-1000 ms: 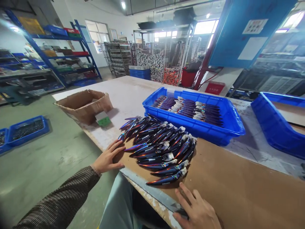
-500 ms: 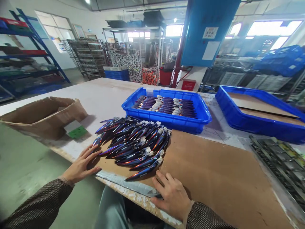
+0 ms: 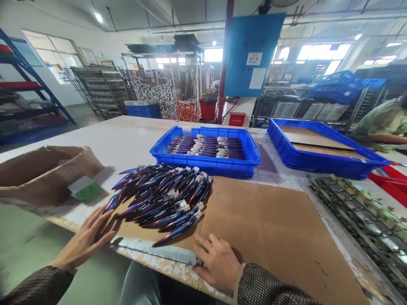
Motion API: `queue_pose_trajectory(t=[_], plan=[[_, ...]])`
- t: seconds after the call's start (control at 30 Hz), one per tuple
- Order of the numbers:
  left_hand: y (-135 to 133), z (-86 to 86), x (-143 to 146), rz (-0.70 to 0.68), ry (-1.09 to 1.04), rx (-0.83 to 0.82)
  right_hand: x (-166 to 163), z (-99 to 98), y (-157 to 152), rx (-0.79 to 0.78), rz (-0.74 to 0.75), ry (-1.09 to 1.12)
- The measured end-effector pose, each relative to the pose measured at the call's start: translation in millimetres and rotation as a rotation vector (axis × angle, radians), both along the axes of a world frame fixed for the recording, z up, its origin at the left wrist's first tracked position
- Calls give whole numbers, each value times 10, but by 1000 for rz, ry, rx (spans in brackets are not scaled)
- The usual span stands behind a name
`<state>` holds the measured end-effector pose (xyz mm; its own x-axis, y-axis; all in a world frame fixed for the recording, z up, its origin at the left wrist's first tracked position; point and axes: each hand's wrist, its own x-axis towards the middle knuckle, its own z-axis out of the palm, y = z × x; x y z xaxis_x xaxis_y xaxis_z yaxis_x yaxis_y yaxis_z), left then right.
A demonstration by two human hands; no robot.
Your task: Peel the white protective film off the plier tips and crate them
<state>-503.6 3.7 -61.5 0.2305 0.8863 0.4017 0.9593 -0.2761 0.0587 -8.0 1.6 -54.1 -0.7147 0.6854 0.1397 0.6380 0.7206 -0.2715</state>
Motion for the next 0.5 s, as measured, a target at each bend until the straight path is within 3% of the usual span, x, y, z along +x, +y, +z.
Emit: queue_pose_trajectory(t=[0.1, 0.23, 0.37, 0.5], plan=[[52, 138, 150, 58, -47, 37, 35, 11, -36, -29, -3, 34], [349, 544, 681, 19, -109, 144, 108, 151, 56, -63, -23, 125], [893, 1031, 1369, -61, -113, 115, 442, 274, 242, -83, -119, 254], [1683, 1369, 1911, -84, -82, 39, 998, 158, 454, -246, -386, 538]])
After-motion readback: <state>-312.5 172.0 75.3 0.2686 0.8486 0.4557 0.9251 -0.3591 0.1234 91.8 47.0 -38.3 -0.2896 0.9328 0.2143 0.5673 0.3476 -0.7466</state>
